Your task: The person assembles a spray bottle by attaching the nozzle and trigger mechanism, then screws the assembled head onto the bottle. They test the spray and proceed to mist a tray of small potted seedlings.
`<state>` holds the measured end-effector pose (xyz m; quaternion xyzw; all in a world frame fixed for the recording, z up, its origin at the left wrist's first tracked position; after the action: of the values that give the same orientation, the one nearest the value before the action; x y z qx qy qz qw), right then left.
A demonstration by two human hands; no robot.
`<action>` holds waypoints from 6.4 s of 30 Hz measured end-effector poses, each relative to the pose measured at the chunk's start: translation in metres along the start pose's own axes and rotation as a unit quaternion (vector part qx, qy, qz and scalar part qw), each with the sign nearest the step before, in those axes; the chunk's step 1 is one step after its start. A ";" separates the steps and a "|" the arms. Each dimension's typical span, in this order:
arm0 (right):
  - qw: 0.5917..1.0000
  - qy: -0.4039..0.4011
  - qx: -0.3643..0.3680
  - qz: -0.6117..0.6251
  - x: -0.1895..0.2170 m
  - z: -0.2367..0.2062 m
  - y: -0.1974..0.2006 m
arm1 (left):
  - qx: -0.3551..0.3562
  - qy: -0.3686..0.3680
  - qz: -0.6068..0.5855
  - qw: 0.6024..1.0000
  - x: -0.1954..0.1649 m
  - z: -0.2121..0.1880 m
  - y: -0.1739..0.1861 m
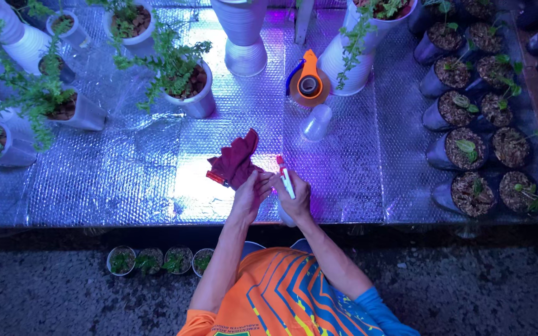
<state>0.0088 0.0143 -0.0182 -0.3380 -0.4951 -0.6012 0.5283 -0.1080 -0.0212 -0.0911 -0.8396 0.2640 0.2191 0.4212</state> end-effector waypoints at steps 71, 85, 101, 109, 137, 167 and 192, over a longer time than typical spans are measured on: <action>0.993 -0.088 -0.044 -0.064 -0.008 -0.005 -0.002 | 0.060 0.041 0.100 0.992 -0.012 0.015 -0.033; 0.998 -0.023 -0.021 -0.051 0.001 -0.005 -0.006 | 0.155 0.043 0.037 0.986 -0.023 0.017 -0.050; 0.996 -0.025 -0.008 -0.082 0.001 -0.006 -0.010 | 0.102 -0.021 0.120 0.987 -0.014 0.029 -0.039; 0.998 -0.026 -0.020 -0.047 0.003 -0.009 -0.009 | 0.174 0.046 0.093 0.979 -0.020 0.017 -0.047; 0.998 -0.035 -0.019 -0.056 0.002 -0.011 -0.007 | 0.123 0.032 0.069 0.990 -0.018 0.017 -0.038; 0.995 -0.070 -0.014 -0.075 -0.010 -0.019 -0.007 | 0.048 -0.069 0.156 0.984 -0.005 0.024 -0.014; 0.997 -0.052 -0.038 -0.038 -0.005 -0.011 -0.007 | 0.056 0.061 0.099 0.992 -0.005 0.023 -0.014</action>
<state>0.0043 0.0049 -0.0277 -0.3697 -0.5113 -0.6209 0.4651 -0.1063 0.0066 -0.0926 -0.7960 0.3831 0.1926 0.4271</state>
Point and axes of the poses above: each hand's wrist, its own z-axis towards the middle knuckle, its own y-axis out of the back of the hand, x = y × z, the point moved 6 cm from there along z, towards the middle knuckle, and after that the axes turned 6 degrees about -x, right-handed, at the moved point
